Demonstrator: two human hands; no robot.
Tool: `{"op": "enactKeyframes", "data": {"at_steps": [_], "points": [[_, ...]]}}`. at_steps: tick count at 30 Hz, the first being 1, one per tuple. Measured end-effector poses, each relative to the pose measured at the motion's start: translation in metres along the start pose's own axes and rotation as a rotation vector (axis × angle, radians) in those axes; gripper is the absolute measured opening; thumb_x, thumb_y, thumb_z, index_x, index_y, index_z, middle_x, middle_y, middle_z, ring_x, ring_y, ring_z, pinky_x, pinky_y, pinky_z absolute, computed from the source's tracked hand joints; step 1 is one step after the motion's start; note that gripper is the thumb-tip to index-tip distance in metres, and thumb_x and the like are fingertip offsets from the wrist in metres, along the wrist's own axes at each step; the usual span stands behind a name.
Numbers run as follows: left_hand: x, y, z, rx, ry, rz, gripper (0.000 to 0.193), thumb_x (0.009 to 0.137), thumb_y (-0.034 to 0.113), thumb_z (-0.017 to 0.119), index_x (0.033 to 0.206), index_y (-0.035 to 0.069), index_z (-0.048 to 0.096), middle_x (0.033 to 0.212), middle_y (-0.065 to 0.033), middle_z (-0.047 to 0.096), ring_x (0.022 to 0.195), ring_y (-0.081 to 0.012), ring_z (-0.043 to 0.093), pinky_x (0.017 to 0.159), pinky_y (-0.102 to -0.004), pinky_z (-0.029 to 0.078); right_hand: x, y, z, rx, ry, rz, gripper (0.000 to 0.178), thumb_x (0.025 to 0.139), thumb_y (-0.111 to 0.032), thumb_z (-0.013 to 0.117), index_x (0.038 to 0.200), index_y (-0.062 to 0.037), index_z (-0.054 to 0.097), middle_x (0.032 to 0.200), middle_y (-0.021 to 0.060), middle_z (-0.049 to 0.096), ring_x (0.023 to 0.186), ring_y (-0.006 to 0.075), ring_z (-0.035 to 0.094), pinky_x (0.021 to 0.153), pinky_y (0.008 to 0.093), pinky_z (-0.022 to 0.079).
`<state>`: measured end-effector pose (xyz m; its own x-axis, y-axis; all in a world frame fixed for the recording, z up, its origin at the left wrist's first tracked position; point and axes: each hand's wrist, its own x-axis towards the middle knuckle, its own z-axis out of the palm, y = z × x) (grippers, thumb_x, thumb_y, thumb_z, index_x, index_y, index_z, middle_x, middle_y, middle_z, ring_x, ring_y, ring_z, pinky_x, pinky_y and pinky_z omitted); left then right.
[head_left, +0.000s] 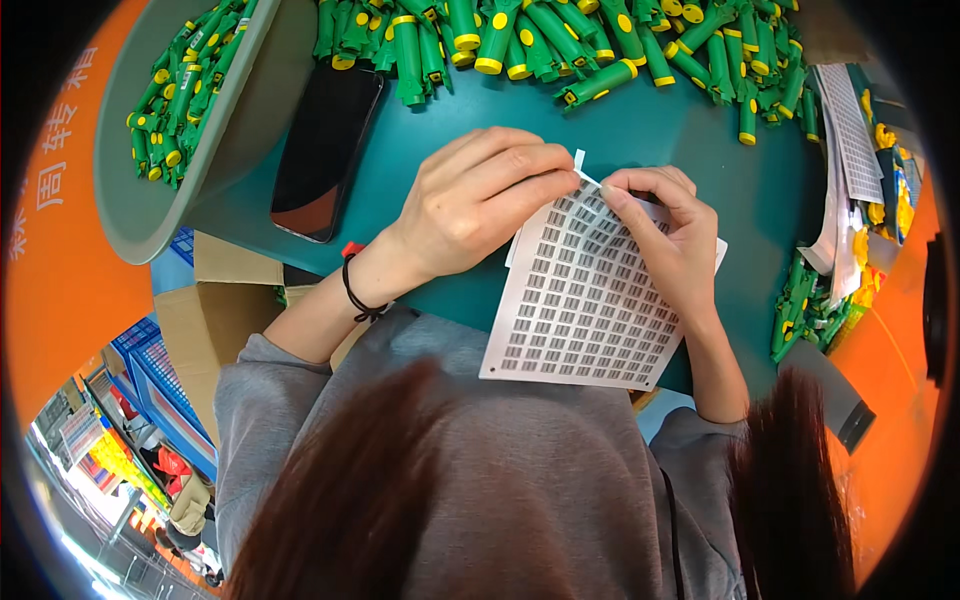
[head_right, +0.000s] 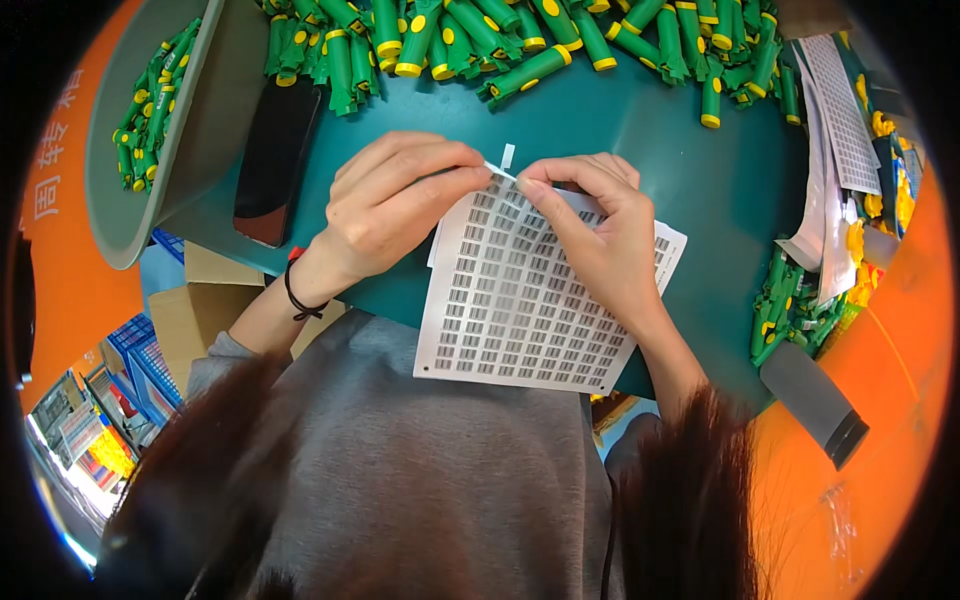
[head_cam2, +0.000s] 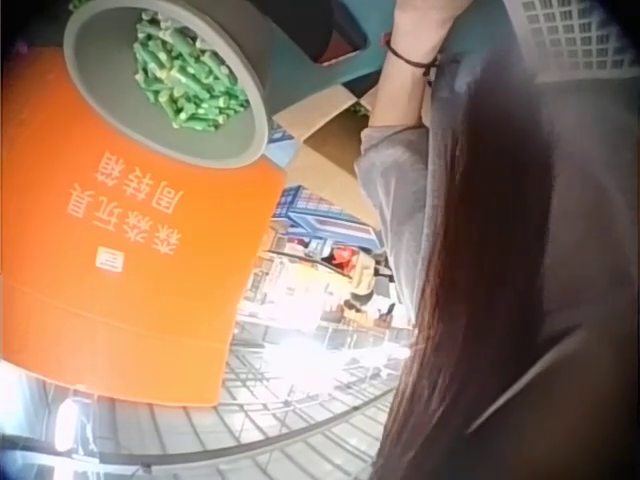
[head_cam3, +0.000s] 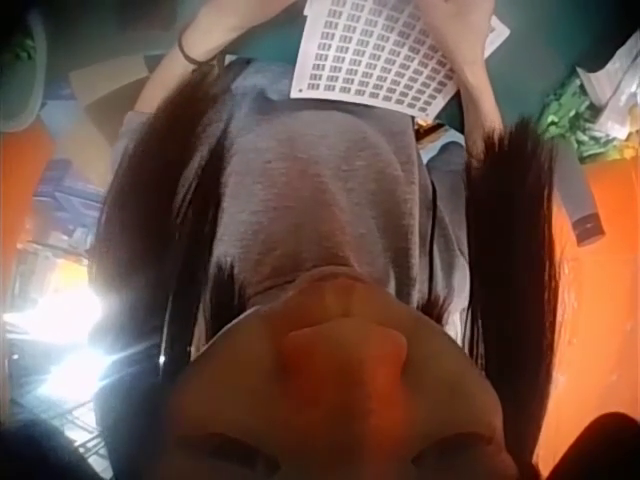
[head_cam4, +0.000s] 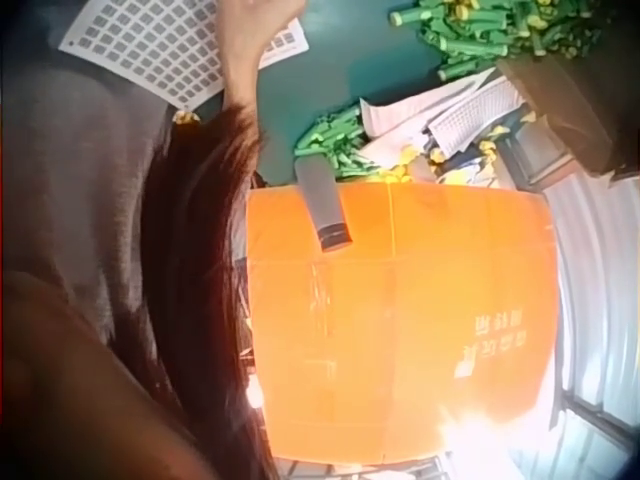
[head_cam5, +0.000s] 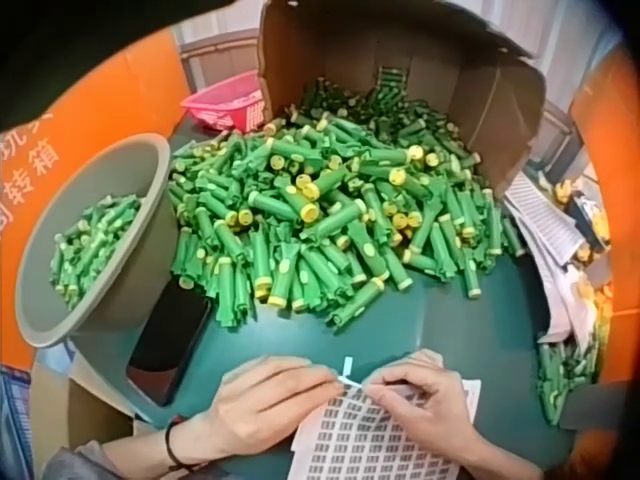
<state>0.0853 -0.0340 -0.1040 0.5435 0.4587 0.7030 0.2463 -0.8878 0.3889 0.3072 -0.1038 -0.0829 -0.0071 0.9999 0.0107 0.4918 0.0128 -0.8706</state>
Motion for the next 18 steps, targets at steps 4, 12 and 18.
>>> {"op": "enactKeyframes", "data": {"at_steps": [4,12,18], "points": [[-0.001,-0.002,0.001,-0.005,-0.008,0.008,0.026,0.071,0.006,0.075,0.096,0.001,0.071,0.101,-0.0077,0.07,0.088,-0.0245,0.069,0.072,-0.0339,0.058,0.001,0.001,0.002,0.035,0.002,0.075,0.009,0.09,-0.007,0.074,0.096,-0.0011,0.074,0.089,0.0011,0.068,0.09,0.0124,0.055,0.081,0.0248,0.043],[0.001,-0.001,0.006,0.052,-0.012,-0.069,0.018,0.075,0.004,0.074,0.092,0.002,0.068,0.101,-0.0066,0.068,0.086,-0.0229,0.067,0.071,-0.0328,0.055,0.018,0.001,0.007,-0.18,0.044,-0.07,0.011,0.089,-0.01,0.075,0.098,-0.0043,0.075,0.094,0.0043,0.069,0.091,0.0158,0.058,0.085,0.0288,0.045],[-0.004,-0.01,0.001,-0.055,0.032,-0.226,0.019,0.078,0.001,0.077,0.094,0.004,0.067,0.102,-0.006,0.069,0.086,-0.0237,0.066,0.07,-0.0316,0.053,0.078,0.006,-0.016,-0.681,0.184,-0.496,0.025,0.089,-0.011,0.073,0.114,-0.0081,0.07,0.121,0.0075,0.061,0.112,0.0275,0.056,0.097,0.0379,0.046]]}}
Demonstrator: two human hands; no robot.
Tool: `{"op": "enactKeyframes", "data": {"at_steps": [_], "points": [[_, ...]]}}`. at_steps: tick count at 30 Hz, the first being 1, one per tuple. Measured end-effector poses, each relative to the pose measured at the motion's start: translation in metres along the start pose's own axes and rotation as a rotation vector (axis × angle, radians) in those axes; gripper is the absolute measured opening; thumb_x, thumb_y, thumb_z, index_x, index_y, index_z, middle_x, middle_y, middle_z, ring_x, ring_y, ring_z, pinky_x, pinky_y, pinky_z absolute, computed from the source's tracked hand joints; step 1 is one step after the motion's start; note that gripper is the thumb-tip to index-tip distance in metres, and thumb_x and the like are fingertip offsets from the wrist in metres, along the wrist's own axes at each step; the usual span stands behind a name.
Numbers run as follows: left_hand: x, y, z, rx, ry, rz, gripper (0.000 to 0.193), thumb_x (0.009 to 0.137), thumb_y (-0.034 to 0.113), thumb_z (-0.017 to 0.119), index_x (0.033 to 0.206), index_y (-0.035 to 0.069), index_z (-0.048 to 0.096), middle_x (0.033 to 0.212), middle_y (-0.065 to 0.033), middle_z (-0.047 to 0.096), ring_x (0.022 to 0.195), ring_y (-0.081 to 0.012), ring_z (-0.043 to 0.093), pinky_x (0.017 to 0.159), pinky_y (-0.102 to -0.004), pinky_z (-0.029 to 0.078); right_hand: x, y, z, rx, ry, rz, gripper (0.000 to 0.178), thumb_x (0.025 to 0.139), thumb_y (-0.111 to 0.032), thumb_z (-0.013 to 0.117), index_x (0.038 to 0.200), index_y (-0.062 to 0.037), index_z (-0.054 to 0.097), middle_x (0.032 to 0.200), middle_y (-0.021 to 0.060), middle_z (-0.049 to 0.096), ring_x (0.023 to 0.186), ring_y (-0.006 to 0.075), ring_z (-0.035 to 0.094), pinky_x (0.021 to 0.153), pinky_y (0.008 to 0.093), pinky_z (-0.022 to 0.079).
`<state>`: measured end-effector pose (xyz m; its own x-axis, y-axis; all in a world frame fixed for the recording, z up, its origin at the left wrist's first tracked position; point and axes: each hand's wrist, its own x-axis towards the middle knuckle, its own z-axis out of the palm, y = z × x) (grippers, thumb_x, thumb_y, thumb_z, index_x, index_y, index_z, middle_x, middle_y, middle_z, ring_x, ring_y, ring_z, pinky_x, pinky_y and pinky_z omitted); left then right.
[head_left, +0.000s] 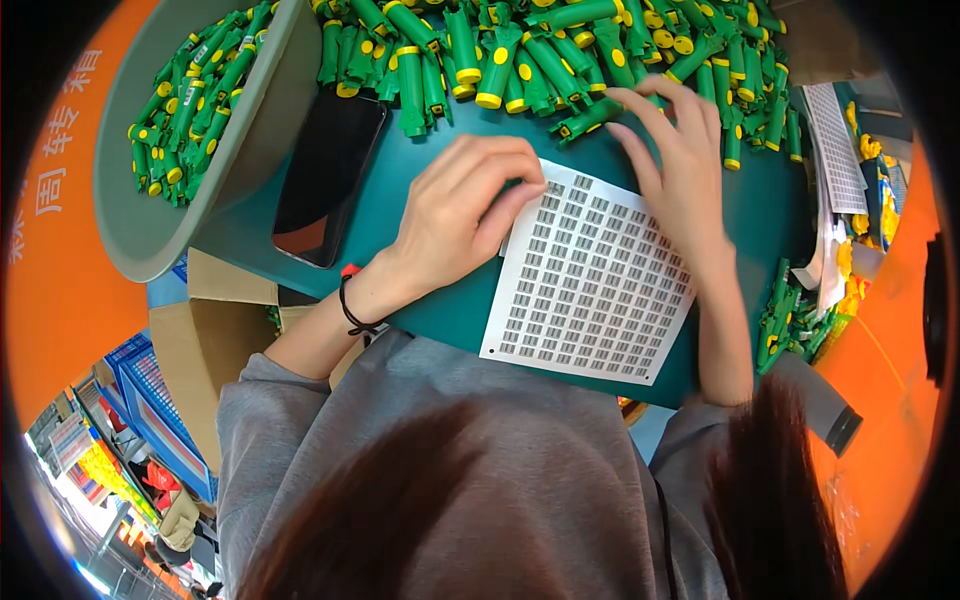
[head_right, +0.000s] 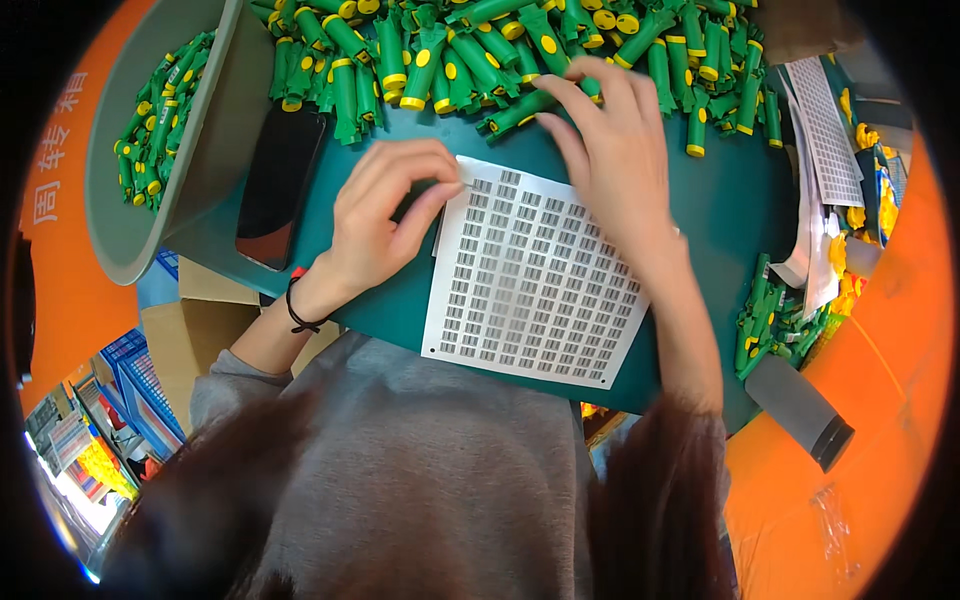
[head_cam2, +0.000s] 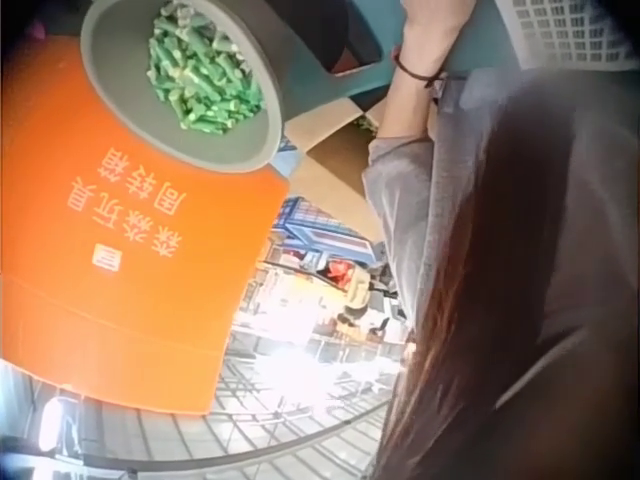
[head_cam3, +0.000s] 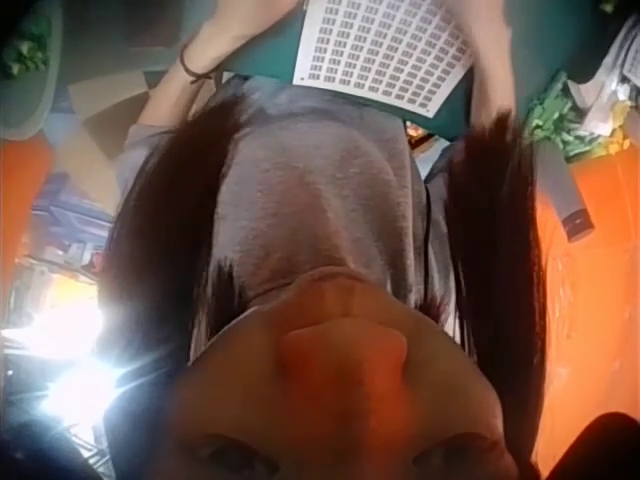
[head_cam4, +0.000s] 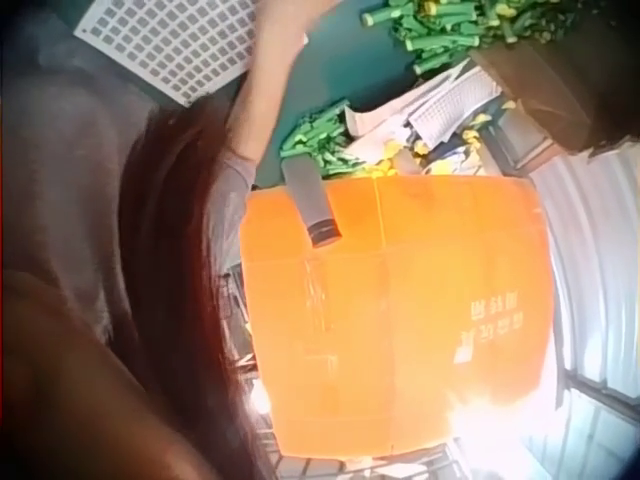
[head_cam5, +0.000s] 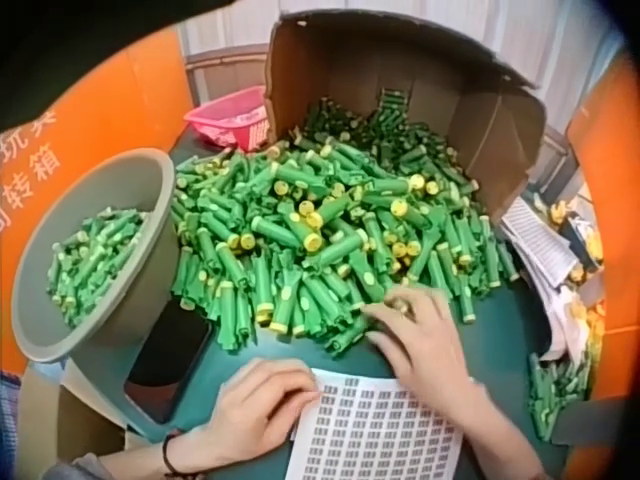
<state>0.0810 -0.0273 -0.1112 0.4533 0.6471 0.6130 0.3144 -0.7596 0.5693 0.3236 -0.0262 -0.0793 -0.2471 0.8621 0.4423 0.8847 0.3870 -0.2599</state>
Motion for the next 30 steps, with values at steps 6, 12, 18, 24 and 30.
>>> {"op": "enactKeyframes", "data": {"at_steps": [6,12,18,24,30], "points": [[0.021,0.01,-0.01,-0.226,0.118,-0.251,0.041,0.081,0.004,0.082,0.118,0.003,0.063,0.118,-0.0098,0.069,0.108,-0.0208,0.066,0.084,-0.0303,0.052,0.01,0.019,-0.011,-0.094,-0.134,-0.258,0.028,0.085,-0.009,0.076,0.112,-0.0086,0.068,0.122,0.0066,0.061,0.116,0.0298,0.057,0.097,0.0389,0.047],[0.029,0.031,-0.002,-0.597,-0.046,-0.414,0.066,0.081,0.0,0.082,0.137,0.004,0.046,0.116,-0.0132,0.071,0.106,-0.0191,0.069,0.094,-0.0326,0.053,-0.04,-0.024,-0.035,0.628,-0.055,0.106,0.036,0.081,0.007,0.077,0.114,0.0022,0.067,0.122,0.0138,0.062,0.106,0.0191,0.065,0.087,0.0298,0.055],[0.027,0.043,0.003,-0.646,-0.053,-0.34,0.054,0.083,-0.002,0.08,0.129,0.001,0.052,0.113,-0.0139,0.069,0.108,-0.0192,0.067,0.096,-0.0328,0.052,-0.076,-0.039,-0.032,1.457,-0.024,0.851,0.041,0.084,0.008,0.074,0.122,0.005,0.06,0.125,0.0132,0.06,0.111,0.0198,0.063,0.095,0.0286,0.051],[0.046,0.065,-0.008,-0.421,-0.11,-0.26,0.015,0.082,0.003,0.08,0.095,0.002,0.072,0.114,-0.0106,0.069,0.106,-0.0192,0.063,0.093,-0.0337,0.049,-0.086,-0.044,-0.033,1.236,0.107,0.486,0.039,0.086,0.015,0.069,0.124,0.0075,0.061,0.127,0.0154,0.061,0.117,0.0223,0.063,0.099,0.0337,0.057],[0.051,0.074,-0.009,-0.483,-0.317,-0.459,0.01,0.088,0.001,0.073,0.097,0.0,0.07,0.103,-0.0082,0.072,0.099,-0.0148,0.066,0.092,-0.0289,0.05,-0.091,-0.047,-0.045,1.201,0.037,0.563,0.039,0.085,0.013,0.072,0.123,0.0062,0.064,0.127,0.0152,0.061,0.116,0.0215,0.063,0.097,0.0335,0.06]]}}
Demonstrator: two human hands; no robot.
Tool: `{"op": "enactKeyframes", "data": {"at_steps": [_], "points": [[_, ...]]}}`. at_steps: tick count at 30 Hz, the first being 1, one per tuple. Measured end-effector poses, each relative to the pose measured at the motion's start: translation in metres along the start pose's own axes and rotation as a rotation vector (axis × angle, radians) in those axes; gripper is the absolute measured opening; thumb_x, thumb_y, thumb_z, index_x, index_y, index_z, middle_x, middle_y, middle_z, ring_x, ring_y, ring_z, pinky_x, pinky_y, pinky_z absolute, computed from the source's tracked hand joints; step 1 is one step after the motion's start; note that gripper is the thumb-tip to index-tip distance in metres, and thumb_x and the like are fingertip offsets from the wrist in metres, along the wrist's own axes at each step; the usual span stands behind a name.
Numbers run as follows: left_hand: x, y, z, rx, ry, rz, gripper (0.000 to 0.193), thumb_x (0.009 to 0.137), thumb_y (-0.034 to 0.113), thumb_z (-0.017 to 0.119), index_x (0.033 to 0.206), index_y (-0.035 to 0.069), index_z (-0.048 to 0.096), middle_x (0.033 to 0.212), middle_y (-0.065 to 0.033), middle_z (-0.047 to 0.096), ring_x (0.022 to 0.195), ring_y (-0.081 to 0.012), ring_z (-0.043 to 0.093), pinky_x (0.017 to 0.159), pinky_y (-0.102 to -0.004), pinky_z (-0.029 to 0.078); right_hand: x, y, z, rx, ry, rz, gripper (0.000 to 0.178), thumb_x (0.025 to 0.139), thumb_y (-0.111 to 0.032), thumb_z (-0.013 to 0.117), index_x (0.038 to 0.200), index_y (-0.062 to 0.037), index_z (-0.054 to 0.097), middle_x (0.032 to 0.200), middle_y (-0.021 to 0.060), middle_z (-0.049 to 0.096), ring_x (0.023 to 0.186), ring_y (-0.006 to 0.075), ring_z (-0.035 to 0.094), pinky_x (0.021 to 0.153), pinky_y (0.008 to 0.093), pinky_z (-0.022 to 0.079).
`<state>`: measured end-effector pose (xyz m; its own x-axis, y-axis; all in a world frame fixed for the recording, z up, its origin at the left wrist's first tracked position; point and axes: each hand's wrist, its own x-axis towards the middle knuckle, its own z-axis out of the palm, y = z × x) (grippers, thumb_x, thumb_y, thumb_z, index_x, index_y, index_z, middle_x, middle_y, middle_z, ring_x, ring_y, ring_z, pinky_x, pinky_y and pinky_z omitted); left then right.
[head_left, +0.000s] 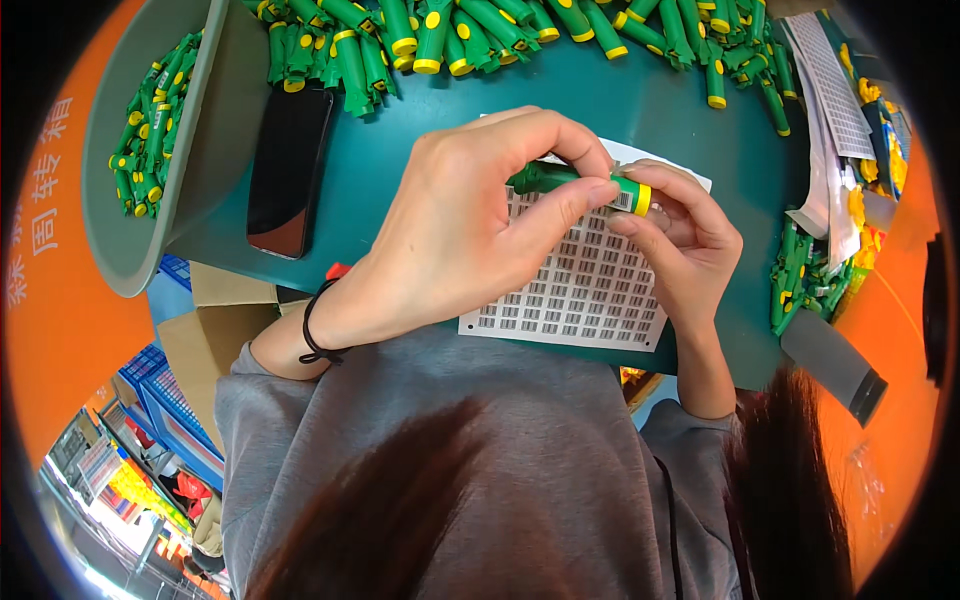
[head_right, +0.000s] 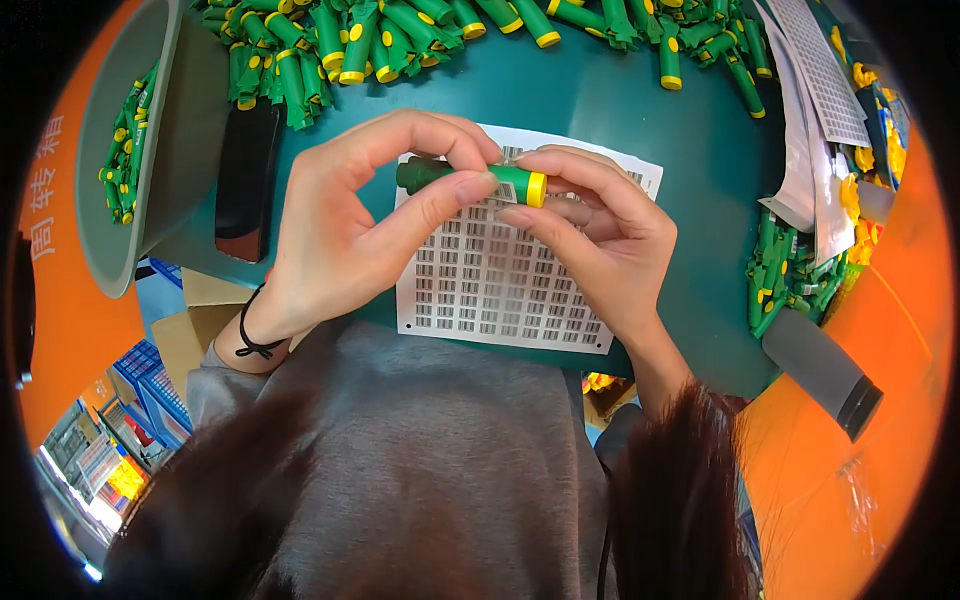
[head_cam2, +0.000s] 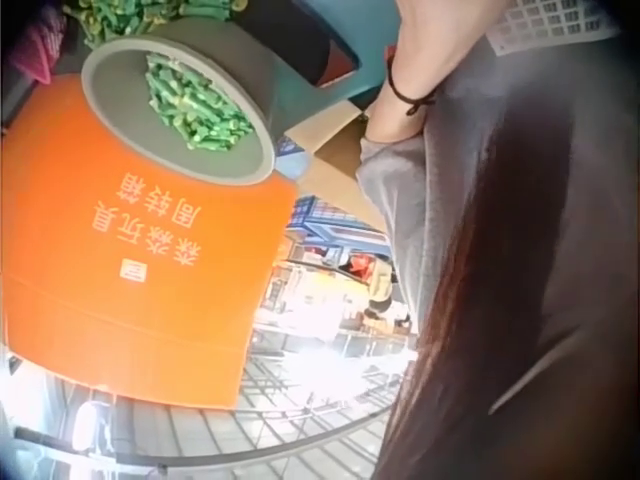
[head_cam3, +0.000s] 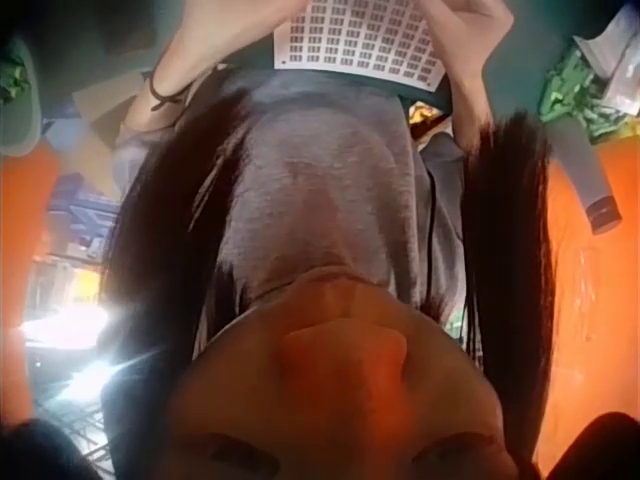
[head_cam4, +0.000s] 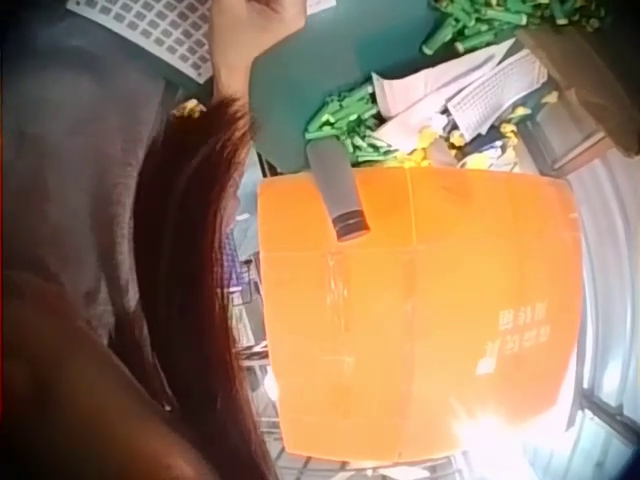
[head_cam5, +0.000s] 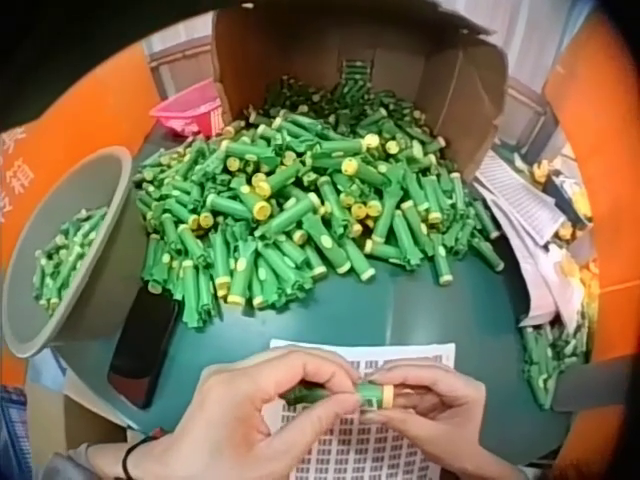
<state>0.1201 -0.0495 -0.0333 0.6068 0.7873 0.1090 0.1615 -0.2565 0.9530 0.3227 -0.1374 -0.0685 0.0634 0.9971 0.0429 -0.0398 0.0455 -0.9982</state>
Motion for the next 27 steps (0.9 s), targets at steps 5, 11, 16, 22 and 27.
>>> {"op": "enactKeyframes", "data": {"at_steps": [5,11,16,22,27], "points": [[0.002,0.004,-0.001,0.039,-0.033,-0.087,0.009,0.09,0.003,0.072,0.097,-0.003,0.069,0.098,-0.0079,0.073,0.096,-0.0128,0.066,0.09,-0.0277,0.051,0.001,0.002,-0.001,-0.076,-0.027,-0.091,0.039,0.084,0.013,0.073,0.121,0.0053,0.066,0.126,0.0147,0.062,0.113,0.0202,0.064,0.096,0.034,0.061],[0.002,0.004,-0.004,0.095,-0.048,-0.08,0.009,0.09,0.003,0.072,0.096,-0.003,0.07,0.096,-0.007,0.073,0.095,-0.0123,0.066,0.089,-0.0274,0.051,0.003,-0.003,0.002,-0.097,-0.026,-0.075,0.04,0.082,0.013,0.074,0.12,0.0068,0.066,0.124,0.0164,0.063,0.111,0.0209,0.065,0.094,0.0324,0.06],[0.002,0.004,-0.002,0.115,-0.05,-0.084,0.009,0.09,0.004,0.073,0.096,-0.002,0.07,0.096,-0.0065,0.073,0.093,-0.0119,0.067,0.088,-0.0271,0.051,0.002,0.001,0.001,-0.049,-0.042,-0.092,0.039,0.084,0.013,0.073,0.122,0.0058,0.065,0.126,0.0154,0.062,0.112,0.0214,0.066,0.096,0.0348,0.061],[0.0,-0.019,0.008,-0.171,-0.117,-0.209,0.02,0.093,0.019,0.073,0.099,0.001,0.072,0.09,-0.0082,0.073,0.082,-0.0126,0.067,0.075,-0.0287,0.052,0.001,0.003,0.002,-0.015,-0.032,-0.067,0.039,0.082,0.012,0.075,0.12,0.006,0.067,0.127,0.0159,0.062,0.113,0.0222,0.065,0.097,0.0337,0.059],[-0.003,-0.03,0.007,-0.402,-0.254,-0.416,0.032,0.094,0.034,0.072,0.103,0.003,0.074,0.084,-0.0096,0.074,0.074,-0.0117,0.066,0.067,-0.0309,0.052,0.004,0.01,0.002,-0.064,-0.09,-0.117,0.044,0.08,0.009,0.078,0.122,0.0043,0.067,0.128,0.0158,0.063,0.116,0.0232,0.063,0.101,0.0348,0.051]]}}
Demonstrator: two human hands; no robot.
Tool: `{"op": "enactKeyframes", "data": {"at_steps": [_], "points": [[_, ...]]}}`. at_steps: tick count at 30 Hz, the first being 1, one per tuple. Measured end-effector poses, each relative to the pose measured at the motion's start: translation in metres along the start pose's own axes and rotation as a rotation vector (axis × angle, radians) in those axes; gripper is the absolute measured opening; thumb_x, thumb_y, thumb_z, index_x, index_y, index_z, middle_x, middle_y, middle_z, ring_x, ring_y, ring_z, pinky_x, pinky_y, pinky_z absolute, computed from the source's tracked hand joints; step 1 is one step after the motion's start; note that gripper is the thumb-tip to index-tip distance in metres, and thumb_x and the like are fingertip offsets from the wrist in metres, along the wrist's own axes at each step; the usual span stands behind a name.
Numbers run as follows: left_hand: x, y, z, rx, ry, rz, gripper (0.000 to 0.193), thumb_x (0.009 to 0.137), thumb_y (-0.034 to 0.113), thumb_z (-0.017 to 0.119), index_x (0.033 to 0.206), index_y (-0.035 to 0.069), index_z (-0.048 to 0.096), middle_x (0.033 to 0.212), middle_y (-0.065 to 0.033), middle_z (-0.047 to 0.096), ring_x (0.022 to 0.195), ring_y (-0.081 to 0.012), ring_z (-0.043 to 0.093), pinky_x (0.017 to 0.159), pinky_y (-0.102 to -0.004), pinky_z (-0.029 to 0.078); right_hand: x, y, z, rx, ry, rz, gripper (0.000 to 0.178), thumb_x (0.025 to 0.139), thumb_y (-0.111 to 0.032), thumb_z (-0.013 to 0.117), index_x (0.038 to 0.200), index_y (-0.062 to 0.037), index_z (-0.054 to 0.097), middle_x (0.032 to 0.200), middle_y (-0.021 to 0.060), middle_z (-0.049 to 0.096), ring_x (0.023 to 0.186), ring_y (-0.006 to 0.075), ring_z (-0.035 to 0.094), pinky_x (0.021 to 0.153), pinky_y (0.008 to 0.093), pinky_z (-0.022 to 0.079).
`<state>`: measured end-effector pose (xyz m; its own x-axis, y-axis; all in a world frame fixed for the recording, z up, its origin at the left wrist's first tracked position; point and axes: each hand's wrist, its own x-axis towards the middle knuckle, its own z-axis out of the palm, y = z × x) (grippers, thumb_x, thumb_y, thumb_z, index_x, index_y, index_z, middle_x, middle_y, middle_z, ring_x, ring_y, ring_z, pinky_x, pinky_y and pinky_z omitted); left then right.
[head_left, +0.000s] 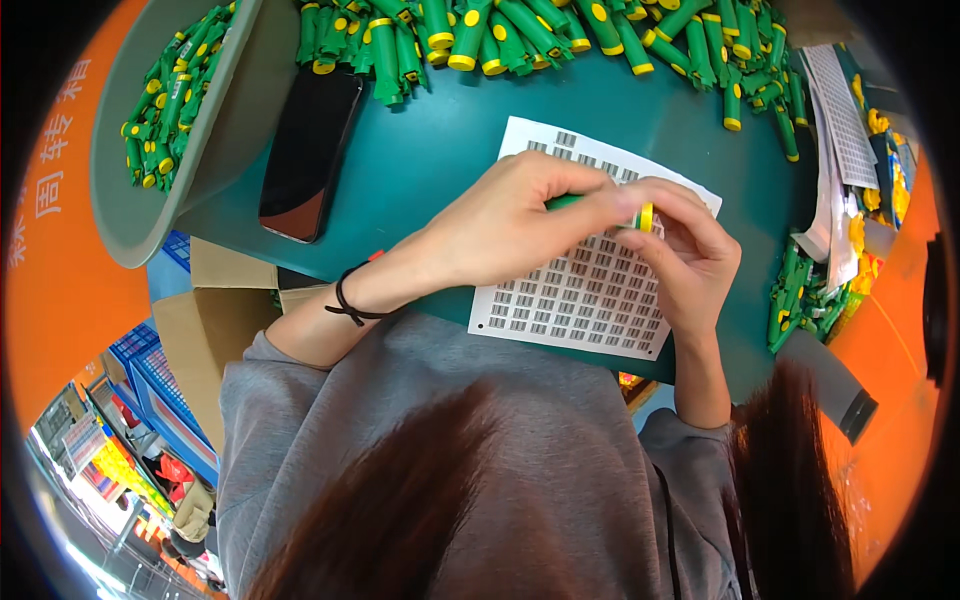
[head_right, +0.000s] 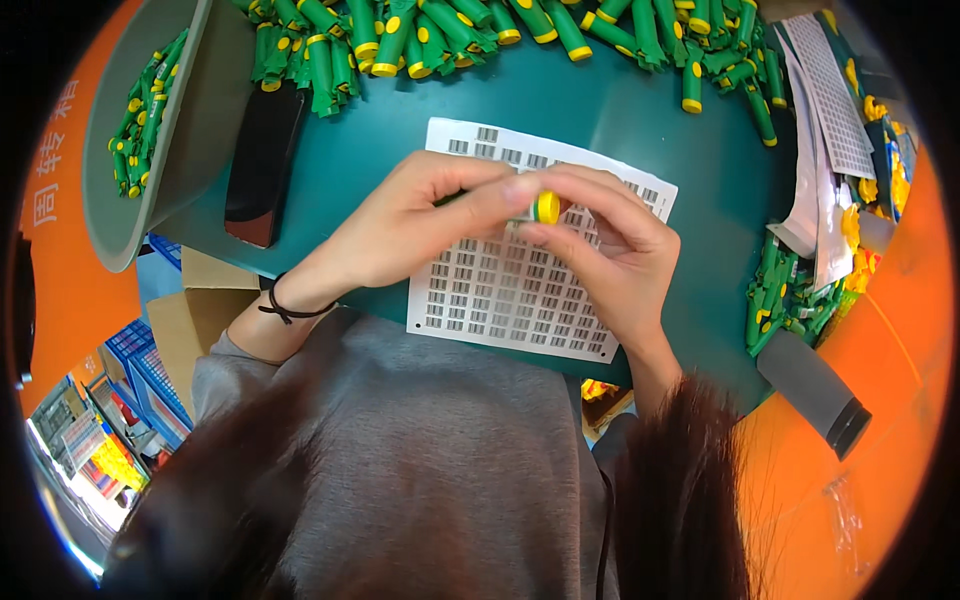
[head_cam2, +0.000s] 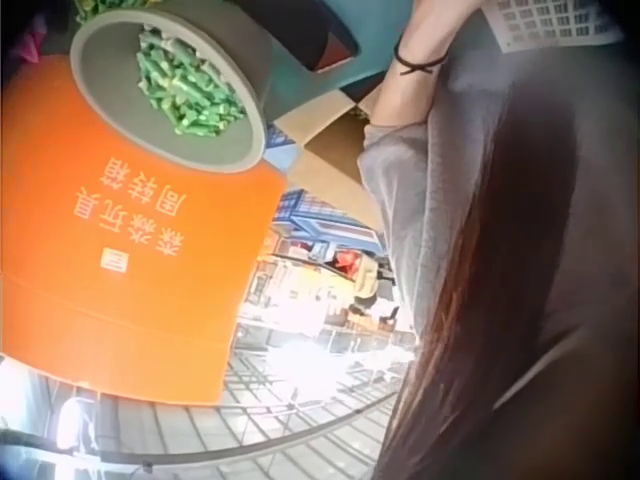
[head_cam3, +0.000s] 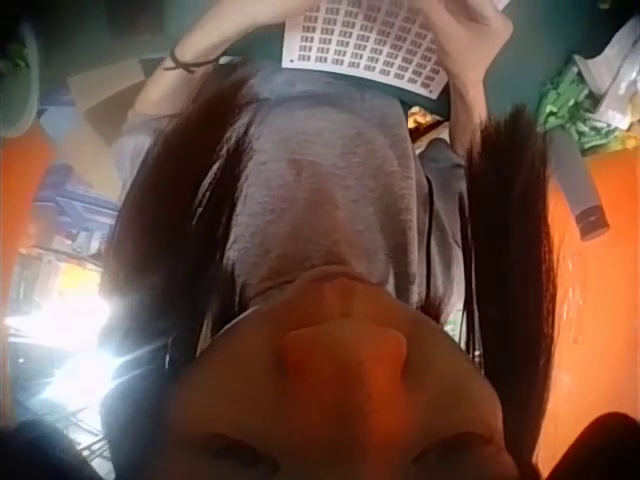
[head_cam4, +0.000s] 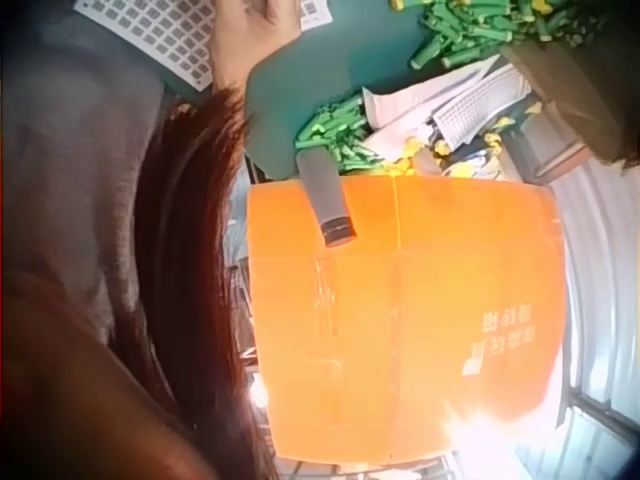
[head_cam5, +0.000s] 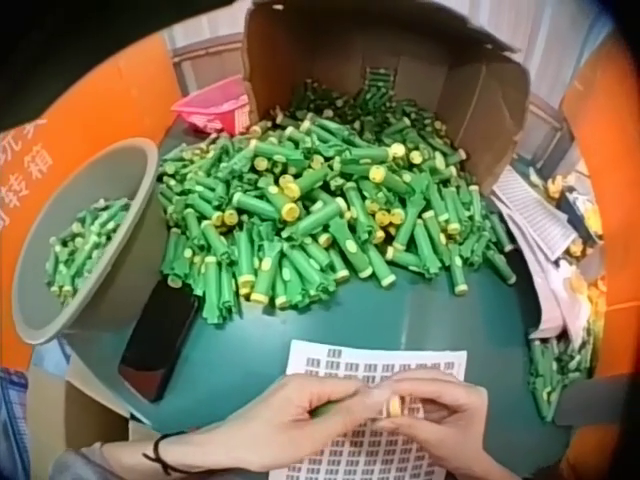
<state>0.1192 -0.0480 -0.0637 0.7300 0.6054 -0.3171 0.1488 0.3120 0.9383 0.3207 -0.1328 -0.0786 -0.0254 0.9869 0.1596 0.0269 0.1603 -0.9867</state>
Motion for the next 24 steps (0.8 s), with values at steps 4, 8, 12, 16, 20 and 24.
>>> {"op": "enactKeyframes", "data": {"at_steps": [4,8,12,16,20,24], "points": [[-0.018,0.015,-0.017,0.317,0.346,0.212,0.029,0.094,0.034,0.072,0.099,0.006,0.078,0.083,-0.006,0.074,0.07,-0.0087,0.065,0.062,-0.0298,0.05,0.014,-0.002,0.003,-0.14,0.029,0.02,0.051,0.077,-0.002,0.083,0.126,-0.0004,0.067,0.127,0.011,0.065,0.116,0.0222,0.059,0.103,0.037,0.046],[-0.094,0.07,-0.109,0.236,1.142,0.578,0.019,0.091,0.016,0.069,0.104,0.002,0.073,0.094,-0.0109,0.075,0.079,-0.0196,0.071,0.075,-0.0285,0.053,0.028,0.012,-0.013,-0.987,0.141,-0.122,0.032,0.088,-0.013,0.075,0.119,-0.0092,0.073,0.118,0.008,0.069,0.114,0.0269,0.06,0.104,0.0374,0.042],[-0.078,0.054,-0.148,1.598,1.2,0.975,0.02,0.088,0.017,0.074,0.104,0.006,0.073,0.091,-0.0084,0.073,0.084,-0.0229,0.07,0.077,-0.032,0.054,0.033,0.02,-0.01,-0.958,0.058,-0.095,0.021,0.088,-0.012,0.075,0.108,-0.0062,0.076,0.107,0.0067,0.072,0.105,0.0254,0.061,0.101,0.0358,0.042],[-0.008,-0.006,-0.037,1.145,0.551,0.773,0.022,0.082,0.017,0.079,0.102,0.011,0.075,0.102,-0.0025,0.071,0.099,-0.0227,0.066,0.081,-0.0346,0.054,0.027,0.027,-0.015,-0.78,0.088,0.053,0.014,0.09,-0.01,0.074,0.1,-0.0002,0.075,0.098,0.0064,0.071,0.095,0.0185,0.06,0.091,0.0303,0.045],[0.004,-0.026,-0.035,1.139,0.445,0.829,0.027,0.077,0.014,0.082,0.103,0.009,0.076,0.105,-0.0007,0.071,0.096,-0.0223,0.065,0.08,-0.0344,0.054,0.021,0.021,-0.011,-0.513,0.121,0.223,0.013,0.093,-0.007,0.072,0.099,0.004,0.073,0.098,0.0044,0.067,0.093,0.0109,0.058,0.084,0.0238,0.044],[0.007,-0.037,-0.035,1.023,0.481,0.86,0.027,0.076,0.012,0.083,0.102,0.009,0.076,0.104,-0.0005,0.072,0.094,-0.0223,0.065,0.079,-0.0345,0.054,0.02,0.017,-0.007,-0.491,0.129,0.294,0.012,0.093,-0.007,0.072,0.099,0.0036,0.073,0.099,0.0035,0.065,0.093,0.0099,0.057,0.084,0.023,0.044]]}}
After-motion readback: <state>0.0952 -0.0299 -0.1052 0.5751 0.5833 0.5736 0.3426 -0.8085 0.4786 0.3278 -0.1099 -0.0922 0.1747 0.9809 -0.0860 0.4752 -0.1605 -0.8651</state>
